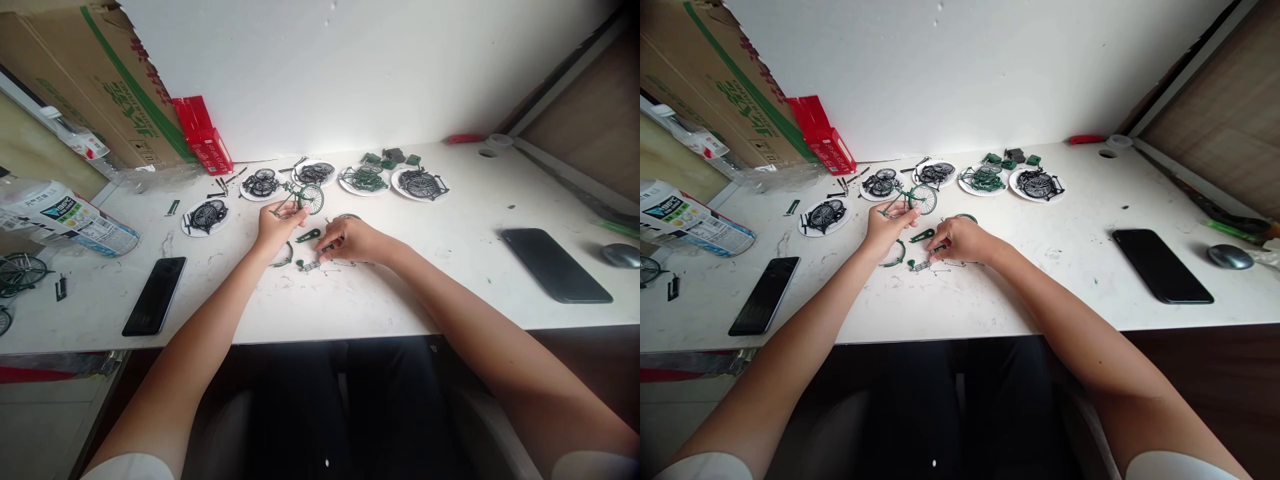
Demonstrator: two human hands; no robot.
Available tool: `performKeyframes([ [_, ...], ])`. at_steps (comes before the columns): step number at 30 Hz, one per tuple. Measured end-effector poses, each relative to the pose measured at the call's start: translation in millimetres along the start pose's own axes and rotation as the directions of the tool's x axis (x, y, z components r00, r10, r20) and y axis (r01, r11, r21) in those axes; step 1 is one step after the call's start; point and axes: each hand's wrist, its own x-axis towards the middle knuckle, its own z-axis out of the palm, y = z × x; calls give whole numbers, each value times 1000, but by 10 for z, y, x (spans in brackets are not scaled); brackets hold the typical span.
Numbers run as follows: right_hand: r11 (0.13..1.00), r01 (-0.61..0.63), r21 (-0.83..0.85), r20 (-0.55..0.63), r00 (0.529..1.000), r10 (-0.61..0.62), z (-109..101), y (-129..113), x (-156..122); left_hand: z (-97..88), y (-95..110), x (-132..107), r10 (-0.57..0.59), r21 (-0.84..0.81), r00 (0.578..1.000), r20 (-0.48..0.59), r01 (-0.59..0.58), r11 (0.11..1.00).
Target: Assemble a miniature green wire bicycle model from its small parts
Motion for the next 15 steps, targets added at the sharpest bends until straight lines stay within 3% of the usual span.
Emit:
performKeyframes([
  [11,999,-1,32,94,996,-2,5,-37,0,0,-8,5,-5,0,1000,2,5,1000],
  [15,999,43,-15,32,999,-43,43,-32,13,-7,-26,5,-7,-15,1000,11,7,1000],
])
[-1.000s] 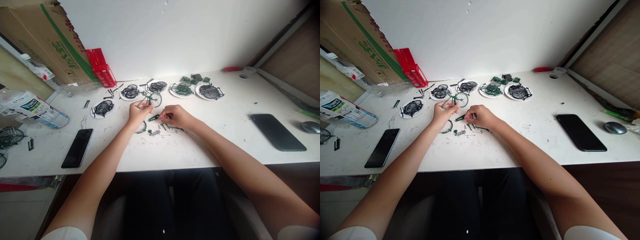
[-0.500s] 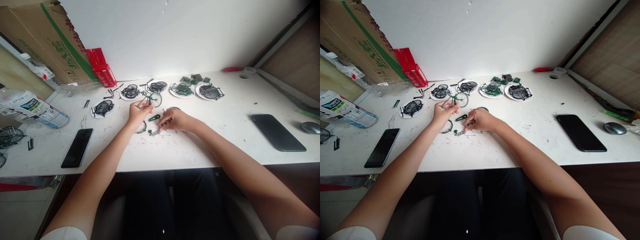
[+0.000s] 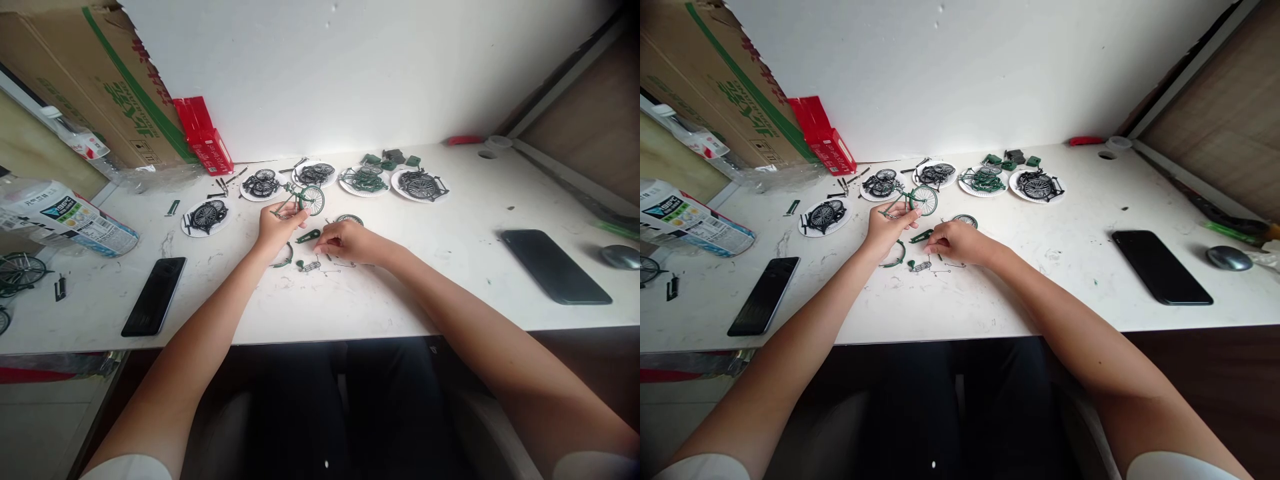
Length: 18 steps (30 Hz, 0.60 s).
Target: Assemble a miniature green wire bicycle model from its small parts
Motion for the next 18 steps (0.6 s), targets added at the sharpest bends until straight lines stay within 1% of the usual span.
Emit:
performKeyframes([
  [2,999,-1,-33,-95,995,-2,17,-10,7,-3,-17,2,1,-5,1000,7,-1,1000],
  [5,999,-43,-30,-226,973,35,18,-46,14,0,-34,2,12,-26,1000,17,-12,1000],
  [9,998,-59,-12,-330,943,51,-10,-78,24,10,-25,-4,15,-26,999,30,-14,1000],
  [14,998,-61,5,-463,884,57,-12,-64,34,18,-34,-10,49,9,998,37,-50,999],
  [18,995,-93,32,-518,850,96,2,-66,34,22,-92,-23,108,114,994,23,-110,987],
])
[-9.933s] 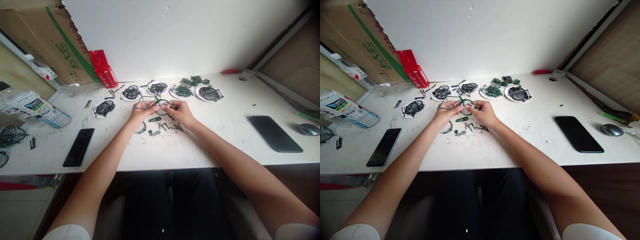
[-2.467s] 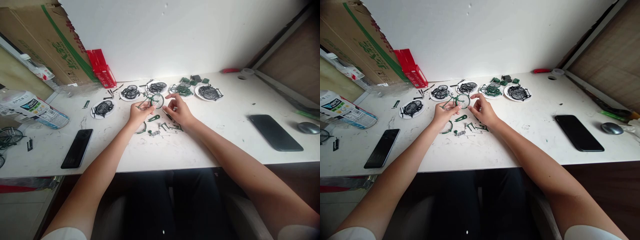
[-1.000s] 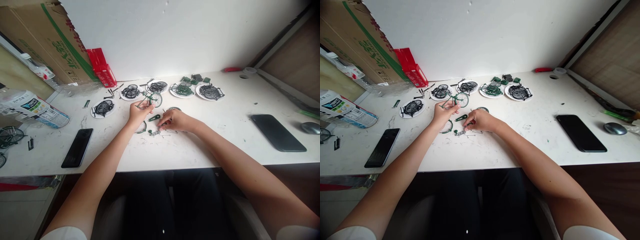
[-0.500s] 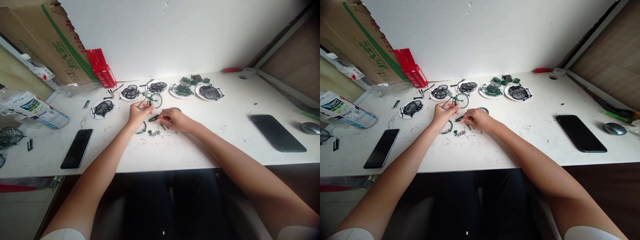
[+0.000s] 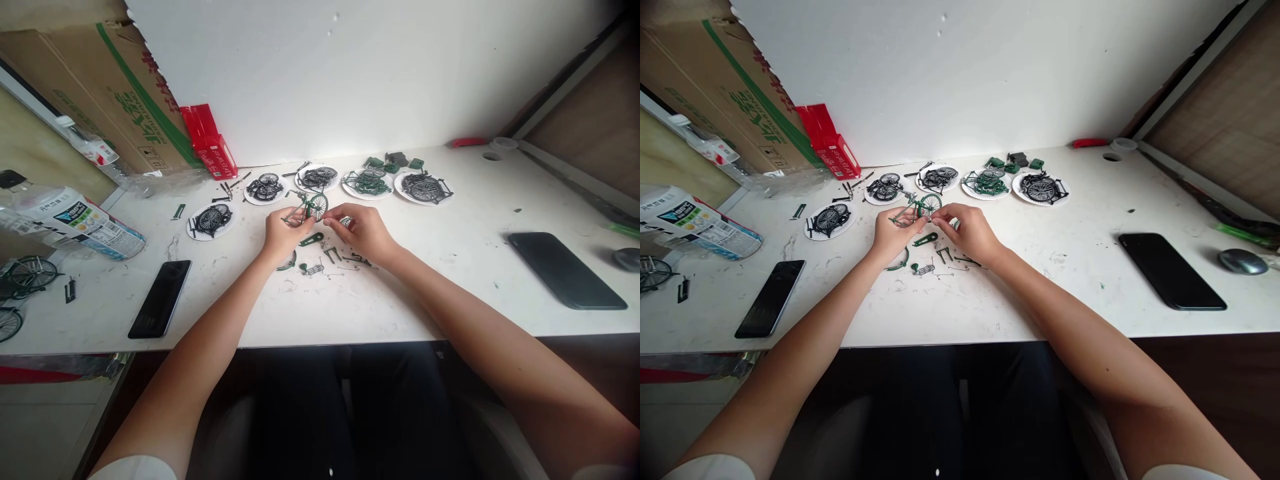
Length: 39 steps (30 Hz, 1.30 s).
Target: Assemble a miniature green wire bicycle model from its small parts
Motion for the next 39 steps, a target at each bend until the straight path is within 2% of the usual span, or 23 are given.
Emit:
performKeyframes([
  [6,997,-72,11,-70,995,73,2,-6,-3,6,-12,-58,94,122,994,47,-99,988],
  [13,985,-170,-9,-145,975,167,16,60,12,6,5,-71,112,178,991,78,-124,976],
  [21,987,-159,-21,-105,982,156,10,8,8,7,42,-84,114,182,990,85,-128,975],
  [30,988,-152,-37,-168,975,144,14,71,16,-1,84,-91,101,200,992,78,-115,973],
  [39,987,-157,-18,-152,977,152,21,61,12,10,84,-98,106,206,990,93,-123,971],
])
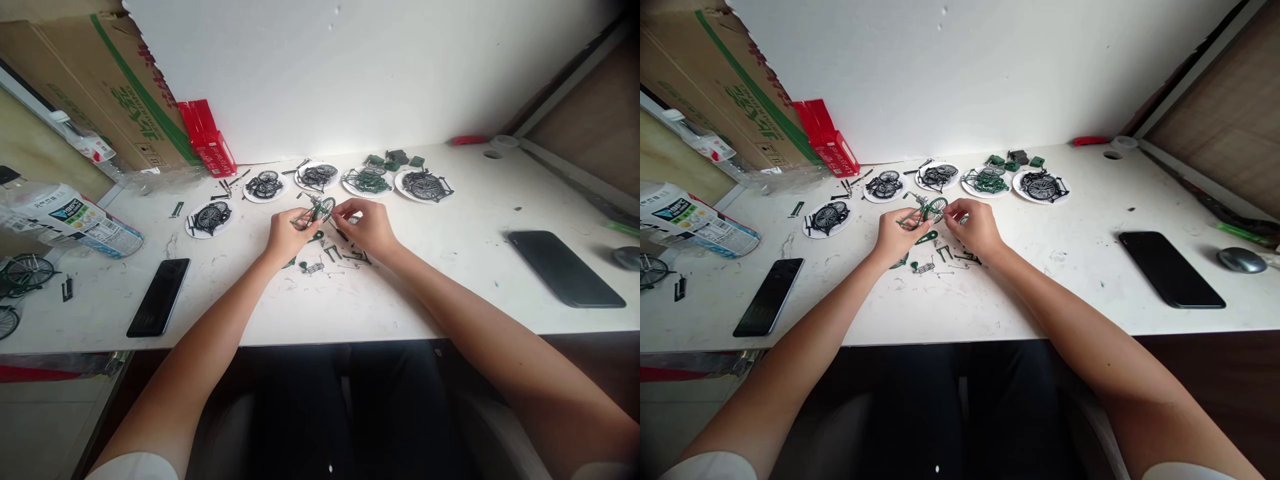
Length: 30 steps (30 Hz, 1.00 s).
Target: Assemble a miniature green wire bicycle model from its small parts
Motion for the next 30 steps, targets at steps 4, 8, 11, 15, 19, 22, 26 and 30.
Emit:
performKeyframes([
  [4,1000,0,9,5,1000,0,-4,-25,-7,-8,6,2,-4,12,1000,-5,4,1000],
  [8,1000,4,22,11,1000,-4,-5,-28,-8,-11,12,1,5,12,1000,-10,-5,1000],
  [11,999,9,31,18,1000,-10,-4,-26,-7,-9,15,-2,6,16,1000,-15,-6,1000],
  [15,1000,5,28,30,1000,-6,-4,-32,-6,-4,7,-3,1,13,1000,-15,-1,1000],
  [19,1000,6,30,37,999,-7,-5,-34,-6,-5,-10,0,8,16,1000,-12,-7,1000],
  [22,999,11,41,55,998,-13,-6,-33,-6,-9,-12,2,7,13,1000,-10,-7,1000],
  [26,999,9,47,94,996,-14,-8,-38,-9,-10,11,0,2,2,1000,-1,-2,1000],
  [30,999,11,46,82,997,-14,-12,-46,-10,-9,24,-1,-10,-13,1000,10,10,1000],
])
